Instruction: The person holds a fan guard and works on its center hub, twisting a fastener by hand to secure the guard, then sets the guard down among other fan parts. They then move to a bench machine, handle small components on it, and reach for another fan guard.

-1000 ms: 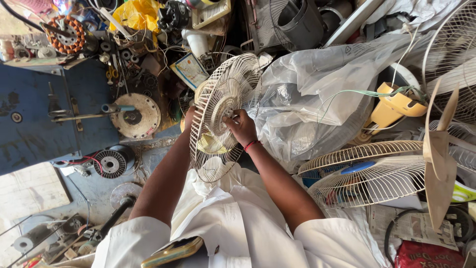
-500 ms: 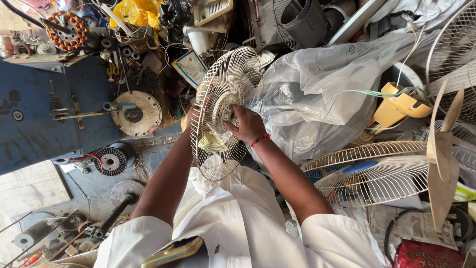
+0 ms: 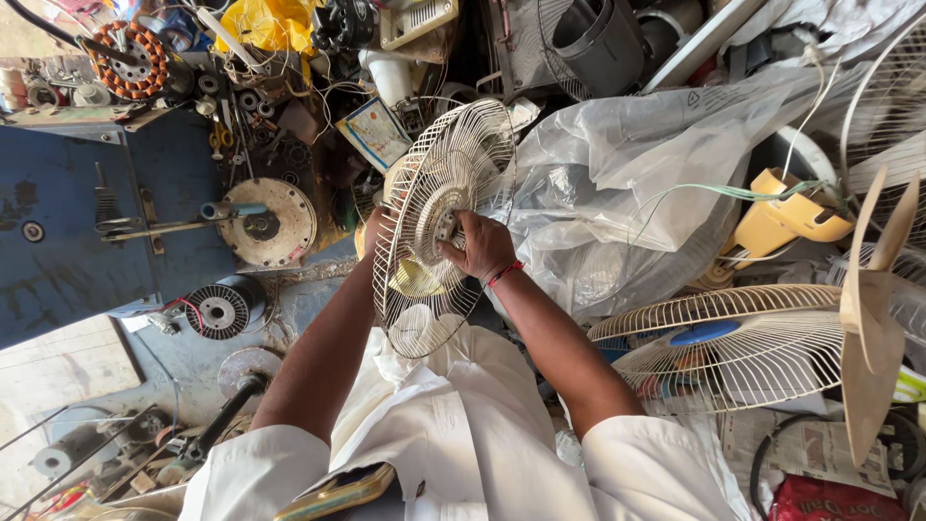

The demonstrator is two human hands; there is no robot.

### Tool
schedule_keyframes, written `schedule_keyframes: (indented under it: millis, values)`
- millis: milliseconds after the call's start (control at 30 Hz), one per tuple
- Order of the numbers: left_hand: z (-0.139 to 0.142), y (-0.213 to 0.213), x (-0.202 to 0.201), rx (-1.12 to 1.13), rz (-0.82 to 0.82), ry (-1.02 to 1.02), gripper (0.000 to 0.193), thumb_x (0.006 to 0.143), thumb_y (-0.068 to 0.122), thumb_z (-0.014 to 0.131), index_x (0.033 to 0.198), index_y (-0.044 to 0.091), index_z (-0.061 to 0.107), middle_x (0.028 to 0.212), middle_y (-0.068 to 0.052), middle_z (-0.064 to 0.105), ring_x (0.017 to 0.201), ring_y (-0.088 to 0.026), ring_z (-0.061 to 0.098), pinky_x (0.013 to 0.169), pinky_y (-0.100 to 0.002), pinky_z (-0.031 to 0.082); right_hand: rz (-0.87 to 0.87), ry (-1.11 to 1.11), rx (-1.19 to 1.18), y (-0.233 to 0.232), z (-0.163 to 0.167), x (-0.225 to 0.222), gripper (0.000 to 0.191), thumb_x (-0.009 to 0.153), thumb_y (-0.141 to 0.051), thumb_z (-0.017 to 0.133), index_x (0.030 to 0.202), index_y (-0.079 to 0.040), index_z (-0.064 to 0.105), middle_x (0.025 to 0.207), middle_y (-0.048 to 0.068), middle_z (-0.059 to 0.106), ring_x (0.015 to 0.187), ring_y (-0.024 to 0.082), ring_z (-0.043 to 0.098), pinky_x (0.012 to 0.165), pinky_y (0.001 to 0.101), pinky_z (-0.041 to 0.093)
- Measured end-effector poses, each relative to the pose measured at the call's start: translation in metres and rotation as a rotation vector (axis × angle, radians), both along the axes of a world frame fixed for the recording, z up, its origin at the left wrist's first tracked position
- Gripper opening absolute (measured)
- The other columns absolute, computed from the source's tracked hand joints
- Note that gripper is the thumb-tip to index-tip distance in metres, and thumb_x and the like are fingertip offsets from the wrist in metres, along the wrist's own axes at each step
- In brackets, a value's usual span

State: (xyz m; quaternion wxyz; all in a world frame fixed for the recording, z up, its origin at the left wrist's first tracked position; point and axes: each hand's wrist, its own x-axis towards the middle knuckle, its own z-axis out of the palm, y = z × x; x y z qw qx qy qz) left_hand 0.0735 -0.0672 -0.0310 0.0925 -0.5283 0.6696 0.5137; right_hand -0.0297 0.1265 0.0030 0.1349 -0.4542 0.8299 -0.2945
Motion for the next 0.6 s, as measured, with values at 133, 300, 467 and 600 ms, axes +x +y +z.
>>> schedule_keyframes:
  millis: [133,300,467,600]
  values:
    - [0.016,0.002,-0.004,0.148,0.129,0.076,0.070,0.092,0.062,0.059,0.125,0.002,0.064,0.105,-0.018,0.075,0.092,-0.029,0.075,0.079,-0.042,0.057,-0.032,-0.069,-0.035,0.002,-0.003,-0.002,0.063,0.089,-0.058,0.072,0.121,-0.007,0.057,0.096,0.013,0.075,0.084,0.034,0.074,0.071,0.0433,0.059]
    - [0.011,0.006,-0.003,0.152,0.144,0.036,0.067,0.095,0.062,0.062,0.120,0.000,0.064,0.104,-0.017,0.075,0.093,-0.026,0.073,0.081,-0.041,0.056,-0.090,-0.171,-0.048,0.003,-0.006,0.001,0.062,0.086,-0.055,0.075,0.120,-0.006,0.058,0.093,0.010,0.076,0.082,0.031,0.076,0.071,0.0403,0.060]
    - [-0.021,0.010,0.002,0.063,0.098,0.142,0.052,0.093,0.047,0.060,0.119,0.002,0.067,0.104,-0.016,0.077,0.090,-0.027,0.076,0.080,-0.040,0.059,-0.229,-0.312,-0.087,0.001,-0.005,0.010,0.060,0.088,-0.055,0.074,0.120,-0.005,0.060,0.098,0.010,0.078,0.092,0.024,0.079,0.077,0.0361,0.062]
    - [-0.023,0.018,0.011,0.014,0.066,0.113,0.052,0.093,0.046,0.062,0.121,0.002,0.067,0.109,-0.019,0.075,0.096,-0.030,0.075,0.084,-0.041,0.058,-0.297,-0.339,-0.036,0.004,-0.002,0.017,0.059,0.086,-0.049,0.076,0.120,-0.004,0.062,0.094,0.011,0.079,0.090,0.025,0.078,0.076,0.0366,0.061]
